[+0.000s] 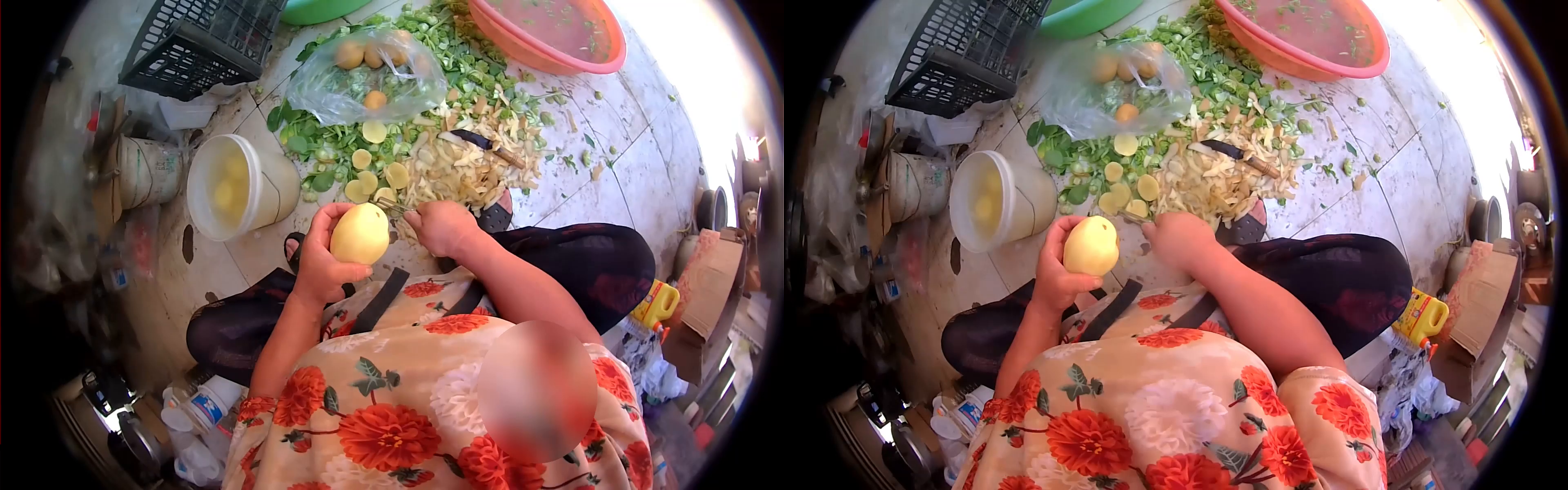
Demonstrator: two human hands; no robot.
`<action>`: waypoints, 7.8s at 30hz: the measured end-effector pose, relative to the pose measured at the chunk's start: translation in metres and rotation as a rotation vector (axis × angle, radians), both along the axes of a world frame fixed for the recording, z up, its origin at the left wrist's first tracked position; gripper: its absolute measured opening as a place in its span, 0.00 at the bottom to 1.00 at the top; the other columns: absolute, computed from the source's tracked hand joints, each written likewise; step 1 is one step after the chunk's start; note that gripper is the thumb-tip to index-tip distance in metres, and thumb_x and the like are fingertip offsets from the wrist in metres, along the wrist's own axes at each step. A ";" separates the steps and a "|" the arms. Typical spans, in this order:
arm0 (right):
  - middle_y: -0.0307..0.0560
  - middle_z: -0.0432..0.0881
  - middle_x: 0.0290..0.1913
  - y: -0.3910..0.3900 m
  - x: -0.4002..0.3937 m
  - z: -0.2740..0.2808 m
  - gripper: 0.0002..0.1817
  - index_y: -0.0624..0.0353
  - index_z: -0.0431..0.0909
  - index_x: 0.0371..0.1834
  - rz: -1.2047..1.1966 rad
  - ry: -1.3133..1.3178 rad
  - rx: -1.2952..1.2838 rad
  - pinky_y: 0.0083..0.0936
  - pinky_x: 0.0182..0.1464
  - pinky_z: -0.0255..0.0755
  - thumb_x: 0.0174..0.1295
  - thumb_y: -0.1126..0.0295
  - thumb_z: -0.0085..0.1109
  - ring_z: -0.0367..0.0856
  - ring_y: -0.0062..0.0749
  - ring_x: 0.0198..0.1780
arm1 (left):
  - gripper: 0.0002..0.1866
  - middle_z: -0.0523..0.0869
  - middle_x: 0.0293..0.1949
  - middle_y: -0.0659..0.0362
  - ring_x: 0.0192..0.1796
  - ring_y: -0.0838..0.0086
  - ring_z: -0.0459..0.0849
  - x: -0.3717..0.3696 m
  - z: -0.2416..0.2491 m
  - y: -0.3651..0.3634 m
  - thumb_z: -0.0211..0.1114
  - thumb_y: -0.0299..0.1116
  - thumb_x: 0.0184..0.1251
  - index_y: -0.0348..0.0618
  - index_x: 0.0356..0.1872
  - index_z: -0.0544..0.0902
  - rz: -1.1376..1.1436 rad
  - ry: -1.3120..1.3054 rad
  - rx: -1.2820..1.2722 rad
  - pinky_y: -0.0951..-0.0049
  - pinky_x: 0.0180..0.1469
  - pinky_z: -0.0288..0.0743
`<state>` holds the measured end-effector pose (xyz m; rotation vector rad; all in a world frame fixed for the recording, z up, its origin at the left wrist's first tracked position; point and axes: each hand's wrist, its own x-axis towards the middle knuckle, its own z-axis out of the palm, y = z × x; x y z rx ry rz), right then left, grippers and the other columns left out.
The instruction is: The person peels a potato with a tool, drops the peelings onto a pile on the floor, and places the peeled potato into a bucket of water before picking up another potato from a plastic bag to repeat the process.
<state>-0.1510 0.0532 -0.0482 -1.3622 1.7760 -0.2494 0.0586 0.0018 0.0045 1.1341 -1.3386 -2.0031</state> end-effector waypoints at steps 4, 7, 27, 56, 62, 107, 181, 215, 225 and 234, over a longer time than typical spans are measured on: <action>0.60 0.81 0.29 -0.005 0.004 0.017 0.21 0.61 0.80 0.32 -0.167 -0.090 -0.145 0.46 0.38 0.73 0.70 0.54 0.50 0.81 0.58 0.34 | 0.45 0.79 0.53 0.56 0.55 0.69 0.80 0.003 -0.005 0.001 0.76 0.23 0.32 0.38 0.61 0.66 0.079 0.006 0.011 0.69 0.58 0.75; 0.62 0.83 0.31 0.001 0.007 0.047 0.24 0.62 0.80 0.33 -0.150 -0.221 -0.124 0.48 0.44 0.74 0.70 0.51 0.45 0.81 0.60 0.38 | 0.43 0.77 0.54 0.57 0.55 0.70 0.79 0.000 -0.006 -0.002 0.72 0.20 0.34 0.40 0.60 0.67 0.166 0.038 0.103 0.70 0.58 0.75; 0.60 0.82 0.27 0.006 0.014 0.055 0.24 0.62 0.78 0.29 -0.039 -0.197 -0.186 0.49 0.38 0.74 0.70 0.52 0.48 0.81 0.59 0.33 | 0.43 0.78 0.54 0.56 0.56 0.68 0.79 -0.007 -0.003 -0.002 0.74 0.22 0.41 0.39 0.64 0.65 0.199 0.119 0.167 0.68 0.59 0.74; 0.61 0.83 0.31 -0.013 -0.005 0.006 0.23 0.62 0.81 0.34 -0.108 -0.096 -0.038 0.48 0.43 0.74 0.71 0.51 0.46 0.82 0.58 0.38 | 0.49 0.77 0.54 0.53 0.49 0.60 0.82 -0.007 0.002 -0.005 0.71 0.20 0.39 0.46 0.70 0.61 0.187 0.147 0.362 0.62 0.46 0.82; 0.59 0.83 0.29 0.002 0.018 0.045 0.22 0.60 0.79 0.34 0.103 -0.131 -0.182 0.48 0.41 0.74 0.71 0.51 0.46 0.82 0.58 0.35 | 0.48 0.77 0.54 0.55 0.57 0.64 0.78 -0.007 -0.009 -0.006 0.70 0.16 0.39 0.41 0.69 0.62 0.279 0.059 0.369 0.65 0.58 0.76; 0.57 0.79 0.24 0.005 0.018 0.056 0.20 0.58 0.74 0.30 0.081 -0.125 -0.198 0.47 0.32 0.73 0.71 0.53 0.49 0.80 0.58 0.30 | 0.46 0.75 0.58 0.55 0.59 0.64 0.77 -0.001 -0.009 -0.002 0.70 0.17 0.45 0.42 0.70 0.60 0.307 0.161 0.315 0.63 0.61 0.74; 0.59 0.84 0.31 0.001 0.017 0.047 0.24 0.62 0.79 0.32 0.011 -0.148 -0.187 0.48 0.41 0.75 0.70 0.50 0.47 0.83 0.57 0.35 | 0.41 0.78 0.55 0.55 0.56 0.67 0.78 -0.002 -0.015 -0.003 0.71 0.25 0.43 0.37 0.65 0.66 0.313 0.160 0.309 0.68 0.60 0.73; 0.58 0.83 0.29 0.006 0.021 0.058 0.22 0.59 0.77 0.36 0.125 -0.118 -0.189 0.48 0.39 0.75 0.71 0.50 0.45 0.83 0.57 0.34 | 0.38 0.79 0.53 0.56 0.55 0.68 0.79 0.005 -0.019 0.002 0.71 0.26 0.48 0.36 0.65 0.68 0.253 0.165 0.356 0.69 0.59 0.73; 0.60 0.83 0.31 -0.006 0.013 0.025 0.23 0.60 0.79 0.33 -0.089 -0.048 -0.091 0.50 0.42 0.74 0.71 0.50 0.47 0.82 0.59 0.38 | 0.33 0.80 0.48 0.56 0.50 0.68 0.80 0.005 -0.019 0.000 0.69 0.27 0.50 0.36 0.61 0.71 0.196 0.144 0.313 0.67 0.53 0.77; 0.58 0.83 0.30 0.001 0.027 0.033 0.24 0.61 0.80 0.33 0.069 -0.127 -0.145 0.49 0.41 0.75 0.70 0.50 0.46 0.83 0.57 0.36 | 0.30 0.80 0.49 0.55 0.50 0.64 0.82 0.010 -0.024 0.004 0.68 0.29 0.53 0.38 0.60 0.70 0.294 0.234 0.513 0.59 0.51 0.81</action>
